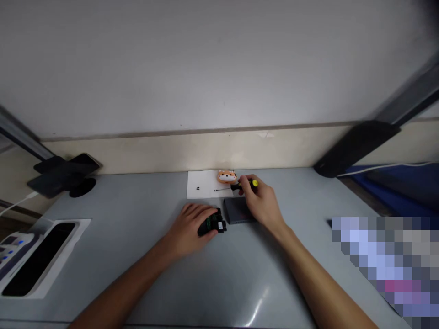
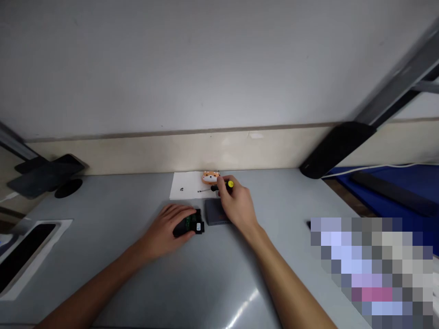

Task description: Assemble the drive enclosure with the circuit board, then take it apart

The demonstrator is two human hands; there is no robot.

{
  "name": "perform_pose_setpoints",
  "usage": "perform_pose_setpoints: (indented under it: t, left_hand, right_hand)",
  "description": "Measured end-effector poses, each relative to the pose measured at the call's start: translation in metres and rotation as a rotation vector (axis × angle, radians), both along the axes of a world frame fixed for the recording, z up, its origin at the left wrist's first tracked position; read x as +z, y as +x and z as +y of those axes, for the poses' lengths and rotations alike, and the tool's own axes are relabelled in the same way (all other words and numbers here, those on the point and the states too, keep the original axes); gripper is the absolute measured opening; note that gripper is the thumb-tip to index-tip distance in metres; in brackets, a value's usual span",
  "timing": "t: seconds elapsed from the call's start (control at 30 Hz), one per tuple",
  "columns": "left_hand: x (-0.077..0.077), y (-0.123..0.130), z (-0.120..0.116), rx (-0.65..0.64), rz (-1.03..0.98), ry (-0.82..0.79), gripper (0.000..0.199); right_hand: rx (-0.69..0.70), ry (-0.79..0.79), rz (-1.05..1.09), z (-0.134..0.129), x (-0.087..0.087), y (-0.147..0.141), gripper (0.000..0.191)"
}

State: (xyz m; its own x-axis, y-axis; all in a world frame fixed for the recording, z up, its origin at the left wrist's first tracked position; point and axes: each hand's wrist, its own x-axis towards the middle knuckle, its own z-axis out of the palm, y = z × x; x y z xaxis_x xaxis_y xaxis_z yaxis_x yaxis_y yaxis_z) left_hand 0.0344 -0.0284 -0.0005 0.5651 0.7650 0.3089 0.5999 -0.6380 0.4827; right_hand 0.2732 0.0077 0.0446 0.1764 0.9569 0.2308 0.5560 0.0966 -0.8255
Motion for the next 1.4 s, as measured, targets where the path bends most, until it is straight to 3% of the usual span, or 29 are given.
perform_pose_setpoints:
  t: [0.57, 0.97, 1.4]
  left_hand:
    - [-0.003, -0.001, 0.0, -0.008, -0.018, -0.012, 0.05]
    - [0.0, 0.001, 0.001, 0.006, -0.024, -0.035, 0.051]
    - [-0.002, 0.0, 0.001, 0.038, -0.009, -0.046, 0.05]
  right_hand:
    - [-0.085, 0.091, 0.034, -0.002, 0.011, 0.005, 0.056]
    - [-0.124, 0.188, 0.078, -0.008, 0.014, 0.004, 0.032]
    - [-0.029, 0.187, 0.093, -0.017, 0.019, -0.006, 0.027]
